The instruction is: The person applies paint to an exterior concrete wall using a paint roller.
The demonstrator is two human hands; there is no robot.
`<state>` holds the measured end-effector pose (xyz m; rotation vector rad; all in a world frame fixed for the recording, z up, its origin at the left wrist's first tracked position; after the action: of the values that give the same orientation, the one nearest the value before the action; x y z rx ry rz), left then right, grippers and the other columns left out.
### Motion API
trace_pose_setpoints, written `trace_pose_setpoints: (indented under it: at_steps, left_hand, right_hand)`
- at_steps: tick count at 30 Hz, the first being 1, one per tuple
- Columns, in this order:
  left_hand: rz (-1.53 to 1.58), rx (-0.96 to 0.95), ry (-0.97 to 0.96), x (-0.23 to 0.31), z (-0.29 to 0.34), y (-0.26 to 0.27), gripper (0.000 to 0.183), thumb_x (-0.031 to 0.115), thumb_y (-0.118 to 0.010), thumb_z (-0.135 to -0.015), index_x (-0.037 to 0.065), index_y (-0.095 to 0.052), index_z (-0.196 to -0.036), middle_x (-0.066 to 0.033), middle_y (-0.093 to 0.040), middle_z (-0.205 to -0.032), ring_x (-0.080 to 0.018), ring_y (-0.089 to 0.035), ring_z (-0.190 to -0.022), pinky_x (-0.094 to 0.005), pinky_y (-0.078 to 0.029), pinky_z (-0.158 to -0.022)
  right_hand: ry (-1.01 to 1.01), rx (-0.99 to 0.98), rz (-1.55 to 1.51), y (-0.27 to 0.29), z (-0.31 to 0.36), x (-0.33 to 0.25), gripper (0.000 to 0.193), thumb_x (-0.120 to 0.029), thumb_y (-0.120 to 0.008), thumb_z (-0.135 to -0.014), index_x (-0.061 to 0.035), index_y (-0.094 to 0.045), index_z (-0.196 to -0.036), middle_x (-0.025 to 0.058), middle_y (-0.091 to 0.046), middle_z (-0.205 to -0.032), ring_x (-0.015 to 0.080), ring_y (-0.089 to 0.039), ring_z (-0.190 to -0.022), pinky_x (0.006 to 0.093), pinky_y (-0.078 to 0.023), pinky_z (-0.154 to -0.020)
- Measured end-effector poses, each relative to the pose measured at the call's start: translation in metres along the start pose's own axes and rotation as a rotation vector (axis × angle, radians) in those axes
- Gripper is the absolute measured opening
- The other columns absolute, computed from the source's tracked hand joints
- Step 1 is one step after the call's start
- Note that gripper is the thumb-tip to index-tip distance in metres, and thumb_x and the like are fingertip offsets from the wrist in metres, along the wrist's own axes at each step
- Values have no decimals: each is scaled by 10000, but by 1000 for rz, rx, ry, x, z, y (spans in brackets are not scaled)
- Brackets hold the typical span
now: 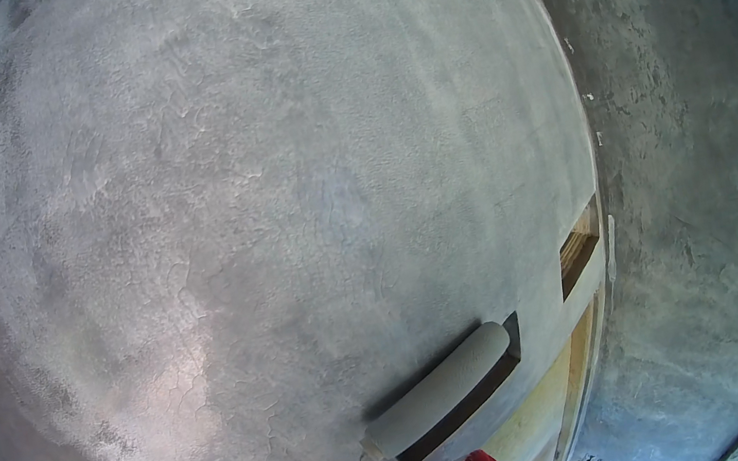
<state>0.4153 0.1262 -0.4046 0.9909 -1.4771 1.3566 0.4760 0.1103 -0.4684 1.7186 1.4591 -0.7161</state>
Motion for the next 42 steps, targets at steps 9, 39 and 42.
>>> trace_pose_setpoints:
  at_steps: [9, 39, 42]
  left_hand:
    - [-34, -41, -586, 190, -32, -23, 209, 198, -424, -956, 41, -544, -1023, -80, -589, -959, -135, -536, -879, -280, -422, -806]
    - [93, -203, 106, -30, 35, 48, 390, 219, -497, -926, -21, -437, -1228, -133, -590, -1103, -200, -554, -1042, -299, -422, -913]
    - [93, -220, 198, -6, 34, 26, 403, 189, -527, -915, -3, -424, -1254, -109, -571, -1128, -192, -545, -1041, -317, -426, -914]
  right_hand:
    - [77, 164, 127, 40, -131, -174, 560, -56, -548, -849, -96, -332, -1365, 240, -555, -1142, 342, -588, -1013, 344, -500, -755]
    - [-154, 58, 231, -19, 34, -48, 561, -60, -617, -836, -48, -358, -1333, 127, -549, -1172, 205, -562, -1050, 308, -452, -867]
    - [91, 233, 363, -8, 34, -24, 493, -48, -566, -859, -58, -397, -1322, 146, -580, -1085, 179, -589, -949, 297, -468, -819]
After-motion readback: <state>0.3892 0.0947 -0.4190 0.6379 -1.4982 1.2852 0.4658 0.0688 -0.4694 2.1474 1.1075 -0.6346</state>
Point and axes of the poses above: each hand's wrist, its own z-axis away from the middle knuckle, its own y-axis out of the back of the hand, x = y × z, the point moved 5 cm from there along -z, towards the middle knuckle
